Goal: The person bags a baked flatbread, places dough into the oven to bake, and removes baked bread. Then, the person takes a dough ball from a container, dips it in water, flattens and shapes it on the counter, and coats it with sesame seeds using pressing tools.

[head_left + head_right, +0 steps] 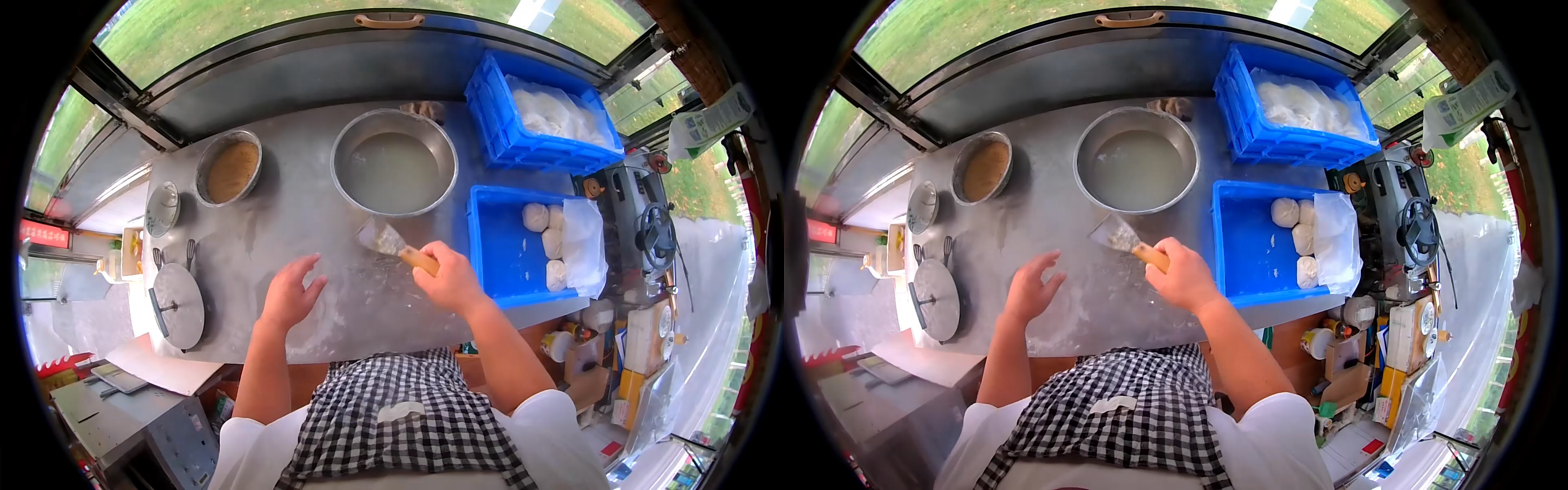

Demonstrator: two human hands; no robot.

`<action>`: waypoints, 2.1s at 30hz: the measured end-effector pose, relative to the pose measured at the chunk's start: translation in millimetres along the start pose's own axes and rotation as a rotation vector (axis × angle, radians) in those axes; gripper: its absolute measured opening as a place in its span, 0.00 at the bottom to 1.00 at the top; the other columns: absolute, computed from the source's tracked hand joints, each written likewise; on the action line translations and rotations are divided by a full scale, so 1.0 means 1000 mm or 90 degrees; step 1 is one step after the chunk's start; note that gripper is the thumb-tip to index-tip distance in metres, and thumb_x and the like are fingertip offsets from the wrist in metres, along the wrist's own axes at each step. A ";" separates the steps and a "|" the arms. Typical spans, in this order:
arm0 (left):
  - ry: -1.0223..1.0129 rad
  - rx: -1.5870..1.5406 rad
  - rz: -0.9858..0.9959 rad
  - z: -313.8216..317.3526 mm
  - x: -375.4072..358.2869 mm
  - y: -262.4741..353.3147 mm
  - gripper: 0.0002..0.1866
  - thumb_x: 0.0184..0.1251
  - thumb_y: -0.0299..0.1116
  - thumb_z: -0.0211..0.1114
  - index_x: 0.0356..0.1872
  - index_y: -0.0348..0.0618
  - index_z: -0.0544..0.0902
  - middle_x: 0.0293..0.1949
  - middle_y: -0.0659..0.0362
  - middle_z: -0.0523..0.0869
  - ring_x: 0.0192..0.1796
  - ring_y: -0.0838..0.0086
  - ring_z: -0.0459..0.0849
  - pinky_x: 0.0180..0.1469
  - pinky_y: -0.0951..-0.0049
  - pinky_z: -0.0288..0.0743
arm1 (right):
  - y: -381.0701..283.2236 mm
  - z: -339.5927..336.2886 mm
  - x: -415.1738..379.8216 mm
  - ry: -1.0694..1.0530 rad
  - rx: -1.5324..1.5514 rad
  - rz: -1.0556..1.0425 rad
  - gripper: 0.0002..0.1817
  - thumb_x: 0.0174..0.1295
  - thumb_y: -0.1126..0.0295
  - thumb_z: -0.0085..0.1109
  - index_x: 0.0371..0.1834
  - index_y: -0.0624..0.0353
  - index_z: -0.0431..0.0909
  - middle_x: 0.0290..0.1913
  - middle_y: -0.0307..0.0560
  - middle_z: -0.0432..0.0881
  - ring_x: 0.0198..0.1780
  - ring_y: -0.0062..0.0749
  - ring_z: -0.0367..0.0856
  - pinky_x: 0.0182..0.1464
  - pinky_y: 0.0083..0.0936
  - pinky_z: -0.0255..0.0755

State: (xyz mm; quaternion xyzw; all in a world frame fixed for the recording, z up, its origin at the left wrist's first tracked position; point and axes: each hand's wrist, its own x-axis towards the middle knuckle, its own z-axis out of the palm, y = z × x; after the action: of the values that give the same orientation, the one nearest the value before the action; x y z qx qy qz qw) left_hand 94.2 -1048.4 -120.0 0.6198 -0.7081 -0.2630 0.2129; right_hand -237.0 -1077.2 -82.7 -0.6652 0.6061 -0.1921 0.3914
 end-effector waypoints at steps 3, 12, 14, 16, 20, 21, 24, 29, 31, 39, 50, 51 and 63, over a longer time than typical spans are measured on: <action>0.027 -0.054 -0.017 0.002 0.023 0.009 0.23 0.68 0.33 0.74 0.62 0.41 0.85 0.56 0.48 0.90 0.55 0.58 0.90 0.55 0.61 0.83 | 0.000 -0.022 0.033 0.080 0.002 -0.056 0.20 0.65 0.62 0.66 0.56 0.61 0.80 0.48 0.61 0.88 0.52 0.60 0.86 0.56 0.47 0.80; 0.094 -0.048 0.032 0.028 0.098 0.079 0.22 0.69 0.32 0.73 0.62 0.37 0.84 0.56 0.48 0.89 0.56 0.60 0.89 0.60 0.62 0.81 | 0.027 -0.034 0.154 -0.049 -0.243 0.041 0.20 0.70 0.57 0.62 0.58 0.57 0.82 0.50 0.59 0.90 0.54 0.57 0.88 0.58 0.49 0.81; 0.099 -0.048 0.032 0.037 0.117 0.096 0.23 0.69 0.33 0.73 0.63 0.36 0.84 0.56 0.48 0.89 0.56 0.60 0.89 0.60 0.62 0.81 | 0.030 -0.038 0.164 -0.071 -0.224 0.023 0.19 0.70 0.57 0.61 0.57 0.57 0.83 0.50 0.59 0.90 0.54 0.58 0.88 0.57 0.50 0.81; 0.107 -0.063 0.015 0.049 0.140 0.106 0.23 0.70 0.35 0.73 0.62 0.37 0.83 0.55 0.49 0.89 0.54 0.59 0.89 0.59 0.61 0.81 | 0.032 -0.051 0.158 -0.052 -0.165 -0.002 0.20 0.70 0.57 0.62 0.58 0.57 0.84 0.50 0.59 0.90 0.54 0.58 0.88 0.57 0.49 0.81; 0.094 -0.095 -0.071 0.085 0.189 0.108 0.23 0.69 0.38 0.73 0.60 0.36 0.84 0.54 0.48 0.89 0.54 0.58 0.89 0.58 0.60 0.82 | 0.064 -0.092 0.118 0.028 0.024 -0.085 0.22 0.69 0.57 0.64 0.60 0.59 0.84 0.52 0.60 0.89 0.55 0.57 0.87 0.56 0.47 0.81; 0.070 -0.061 -0.085 0.096 0.203 0.107 0.24 0.69 0.39 0.73 0.60 0.35 0.85 0.55 0.47 0.89 0.54 0.58 0.90 0.58 0.61 0.82 | 0.075 -0.104 0.104 0.056 0.078 -0.111 0.22 0.69 0.58 0.64 0.61 0.60 0.83 0.53 0.60 0.89 0.55 0.56 0.87 0.56 0.46 0.80; 0.017 0.037 -0.116 0.127 0.239 0.097 0.25 0.67 0.40 0.73 0.60 0.34 0.85 0.55 0.44 0.90 0.53 0.58 0.91 0.59 0.62 0.82 | 0.107 -0.139 0.053 0.138 0.161 -0.095 0.23 0.67 0.62 0.69 0.61 0.62 0.83 0.54 0.59 0.89 0.55 0.54 0.87 0.57 0.41 0.80; -0.134 0.207 -0.262 0.170 0.280 0.083 0.22 0.66 0.44 0.71 0.53 0.39 0.88 0.51 0.42 0.90 0.53 0.50 0.90 0.58 0.55 0.81 | 0.165 -0.190 -0.018 0.174 0.213 0.052 0.24 0.65 0.68 0.70 0.63 0.64 0.81 0.58 0.58 0.88 0.58 0.48 0.88 0.61 0.36 0.80; -0.133 0.178 -0.273 0.179 0.290 0.071 0.19 0.66 0.44 0.70 0.48 0.38 0.88 0.50 0.42 0.90 0.54 0.49 0.89 0.57 0.54 0.81 | 0.179 -0.205 -0.039 0.214 0.207 0.090 0.24 0.65 0.69 0.70 0.64 0.65 0.81 0.59 0.59 0.87 0.59 0.48 0.88 0.62 0.36 0.80; 0.194 -0.061 0.134 0.200 0.284 0.212 0.08 0.69 0.30 0.69 0.45 0.40 0.88 0.43 0.49 0.88 0.45 0.51 0.86 0.50 0.59 0.80 | 0.215 -0.244 -0.037 0.283 0.121 0.156 0.23 0.67 0.67 0.68 0.63 0.65 0.82 0.53 0.63 0.89 0.55 0.55 0.89 0.59 0.39 0.81; 0.011 0.100 0.279 0.276 0.225 0.252 0.32 0.61 0.32 0.74 0.69 0.50 0.79 0.70 0.55 0.78 0.77 0.55 0.73 0.81 0.46 0.60 | 0.227 -0.245 0.046 0.264 -0.226 0.144 0.15 0.68 0.58 0.63 0.50 0.53 0.90 0.41 0.56 0.91 0.45 0.56 0.90 0.49 0.47 0.83; 0.011 0.097 0.279 0.275 0.226 0.251 0.32 0.61 0.32 0.74 0.69 0.50 0.79 0.70 0.55 0.78 0.76 0.55 0.73 0.81 0.46 0.60 | 0.224 -0.246 0.051 0.241 -0.241 0.153 0.15 0.68 0.58 0.62 0.50 0.53 0.90 0.41 0.56 0.91 0.45 0.55 0.90 0.49 0.47 0.83; 0.020 0.088 0.314 0.273 0.225 0.264 0.30 0.59 0.32 0.75 0.66 0.46 0.81 0.68 0.54 0.80 0.75 0.55 0.75 0.81 0.46 0.62 | 0.203 -0.288 0.037 0.186 -0.156 0.221 0.19 0.70 0.55 0.63 0.53 0.56 0.90 0.47 0.55 0.92 0.50 0.52 0.90 0.54 0.40 0.82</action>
State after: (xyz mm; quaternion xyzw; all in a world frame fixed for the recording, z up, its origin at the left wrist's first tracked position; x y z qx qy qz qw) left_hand -311.6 -1216.9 -168.0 0.4452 -0.8509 -0.1441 0.2388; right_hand -573.5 -1186.8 -64.6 -0.5592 0.7799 -0.1412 0.2433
